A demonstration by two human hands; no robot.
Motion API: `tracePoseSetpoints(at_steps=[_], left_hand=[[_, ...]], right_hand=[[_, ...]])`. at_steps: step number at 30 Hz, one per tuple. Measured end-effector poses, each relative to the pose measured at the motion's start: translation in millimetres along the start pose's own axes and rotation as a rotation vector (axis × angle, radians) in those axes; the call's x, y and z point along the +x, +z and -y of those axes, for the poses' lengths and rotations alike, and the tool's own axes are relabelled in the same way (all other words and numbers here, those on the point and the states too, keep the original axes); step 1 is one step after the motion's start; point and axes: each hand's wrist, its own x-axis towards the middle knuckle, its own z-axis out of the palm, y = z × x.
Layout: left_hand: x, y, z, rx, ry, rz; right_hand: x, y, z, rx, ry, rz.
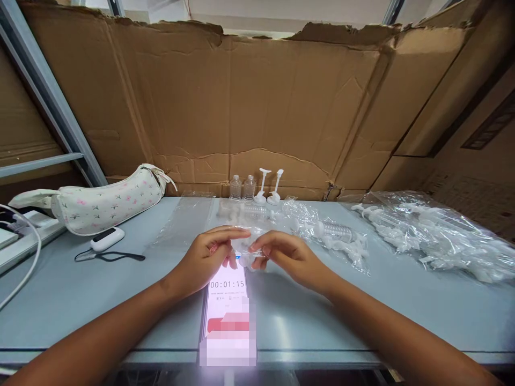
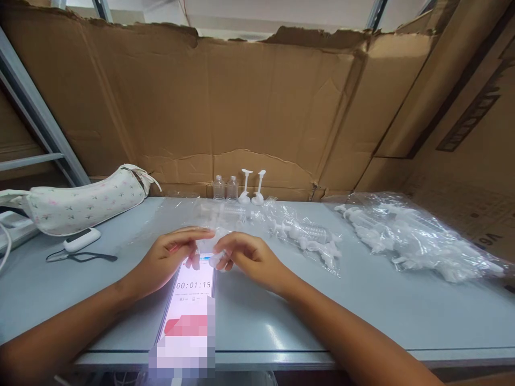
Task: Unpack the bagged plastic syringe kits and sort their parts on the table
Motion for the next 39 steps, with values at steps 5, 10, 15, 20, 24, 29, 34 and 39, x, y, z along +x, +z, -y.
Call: tracePoseSetpoints(at_steps=[5, 10, 15, 20, 24, 29, 34, 39], left_hand=[[-1, -3.7, -7, 0.044, 0.02, 0.055], [-2, -9.5, -11, 0.106, 0.057, 0.121], [-3, -12.6, -12, 0.168, 0.038, 0.143], [-3, -17.7, -10, 0.363, 0.11, 0.182], [-1, -28.0, -8, 0.486, 0.105, 0.159], [7, -54.7, -9, 0.616, 0.204, -0.047], [14, -95.4, -10, 0.474, 0.05, -0.139], [19, -125.8, 3, 0.772, -0.197, -0.016]], right_hand=[[1, -1, 1, -0.038, 0.061, 0.047], [0, -2, 5, 0.007, 0.103, -0.011], [-3, -3, 11, 0.009, 0.098, 0.008], [-4, -6, 5, -0.053, 0.009, -0.006], [-2, -13, 1, -0.075, -0.038, -0.045], [1, -20, 3, -0.03, -0.017, -0.076], [2, -21, -1, -0.028, 0.051, -0.113], [2, -20, -2, -0.05, 0.083, -0.107]])
